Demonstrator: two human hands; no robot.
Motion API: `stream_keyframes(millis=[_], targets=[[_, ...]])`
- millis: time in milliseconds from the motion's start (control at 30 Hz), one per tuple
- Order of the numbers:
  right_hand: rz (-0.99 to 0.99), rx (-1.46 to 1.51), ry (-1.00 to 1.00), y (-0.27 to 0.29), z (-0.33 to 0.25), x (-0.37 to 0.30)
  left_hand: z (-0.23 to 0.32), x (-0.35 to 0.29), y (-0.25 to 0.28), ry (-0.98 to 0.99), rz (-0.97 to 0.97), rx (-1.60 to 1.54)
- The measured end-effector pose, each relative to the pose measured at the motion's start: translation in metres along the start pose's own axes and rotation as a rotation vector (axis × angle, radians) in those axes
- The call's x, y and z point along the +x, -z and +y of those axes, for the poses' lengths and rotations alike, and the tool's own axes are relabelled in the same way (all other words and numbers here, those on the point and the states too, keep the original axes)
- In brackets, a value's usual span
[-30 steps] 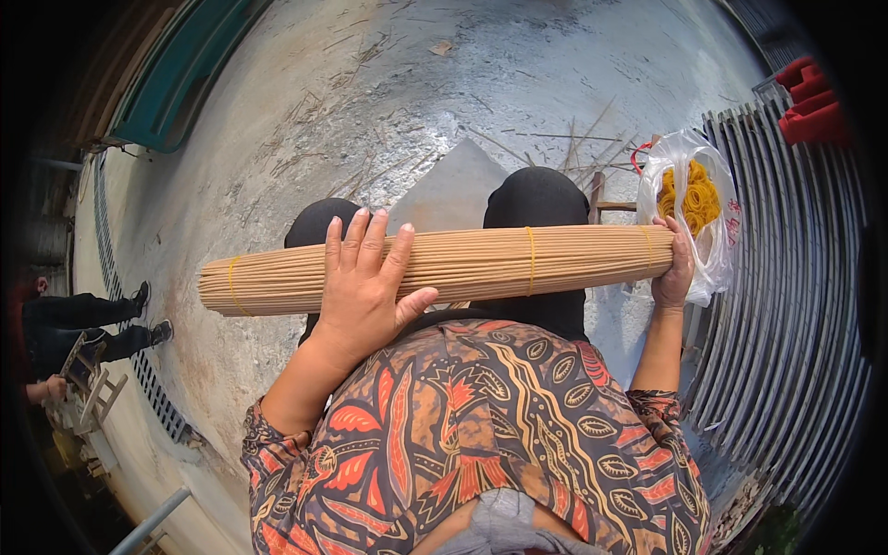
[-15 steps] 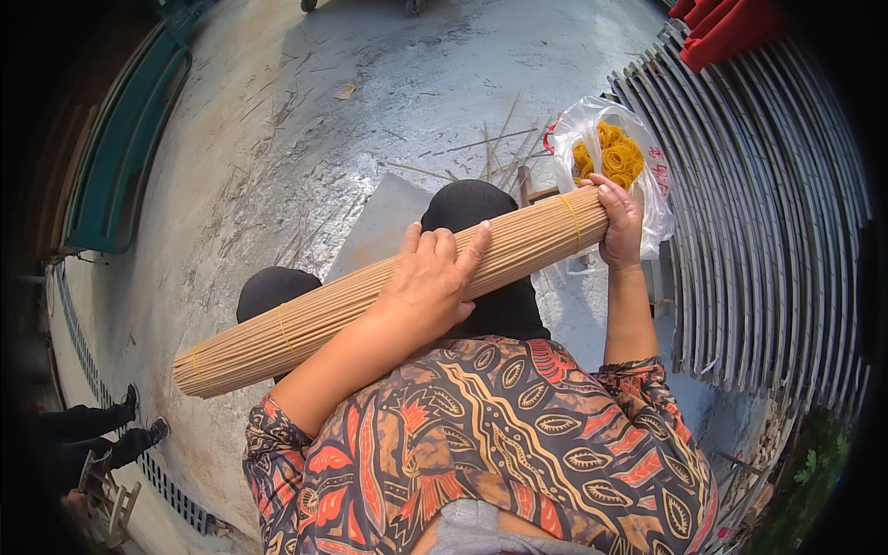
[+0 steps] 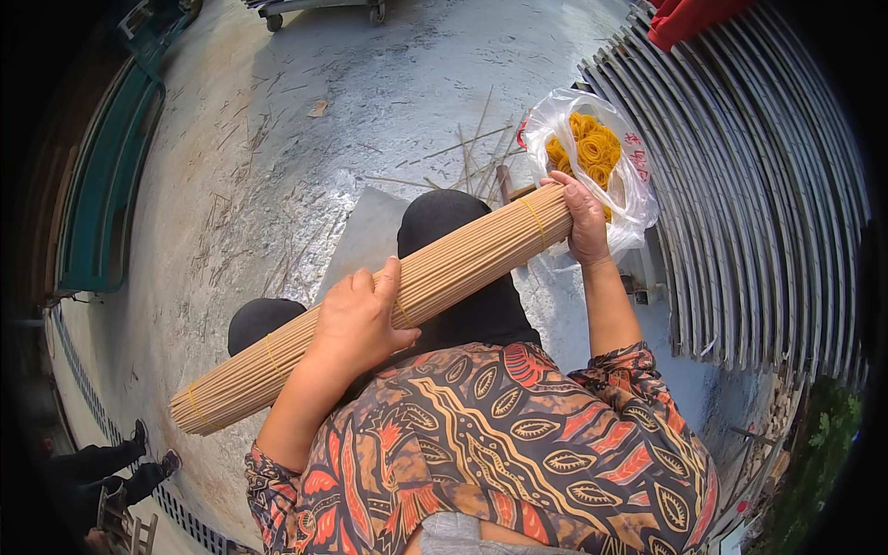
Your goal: The person gathers bundles of thin wooden sticks, aligns them, and secures them with rubber bands. The person then places the finished bundles onto a nearby cart and retrieves new sticks from a metal tray to repeat the process.
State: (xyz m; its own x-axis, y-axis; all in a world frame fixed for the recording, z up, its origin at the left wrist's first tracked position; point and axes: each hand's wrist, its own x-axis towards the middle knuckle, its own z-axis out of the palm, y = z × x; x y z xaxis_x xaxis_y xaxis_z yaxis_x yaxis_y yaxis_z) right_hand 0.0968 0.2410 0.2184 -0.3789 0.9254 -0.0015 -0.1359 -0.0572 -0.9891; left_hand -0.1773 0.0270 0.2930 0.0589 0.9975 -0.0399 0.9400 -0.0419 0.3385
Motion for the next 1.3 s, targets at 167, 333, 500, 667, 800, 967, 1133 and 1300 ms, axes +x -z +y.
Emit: stream_keyframes(millis=[167,333,500,667,800,967,1133,1300], targets=[[0.012,-0.019,-0.065,-0.001,-0.010,-0.001,-0.001,0.006,0.005,0.060,-0.087,-0.037],[-0.041,0.035,-0.175,0.005,-0.011,-0.005,0.001,0.009,0.006,0.059,-0.101,-0.038],[-0.082,0.093,-0.132,0.011,-0.007,-0.008,0.000,0.011,0.005,0.049,-0.111,-0.046],[-0.098,0.126,-0.122,0.010,-0.001,-0.009,-0.002,0.010,0.004,0.034,-0.082,-0.031],[-0.102,-0.096,-0.096,0.012,-0.011,-0.005,-0.002,0.006,0.002,0.012,-0.062,-0.033],[0.077,-0.457,0.178,-0.027,-0.055,-0.001,-0.004,0.004,-0.002,-0.051,-0.009,-0.024],[-0.553,-0.676,0.600,-0.149,-0.094,0.003,-0.006,0.003,-0.002,-0.046,-0.054,-0.023],[-0.939,-0.590,0.949,-0.248,-0.079,0.000,-0.020,0.006,-0.018,-0.154,-0.118,-0.153]])
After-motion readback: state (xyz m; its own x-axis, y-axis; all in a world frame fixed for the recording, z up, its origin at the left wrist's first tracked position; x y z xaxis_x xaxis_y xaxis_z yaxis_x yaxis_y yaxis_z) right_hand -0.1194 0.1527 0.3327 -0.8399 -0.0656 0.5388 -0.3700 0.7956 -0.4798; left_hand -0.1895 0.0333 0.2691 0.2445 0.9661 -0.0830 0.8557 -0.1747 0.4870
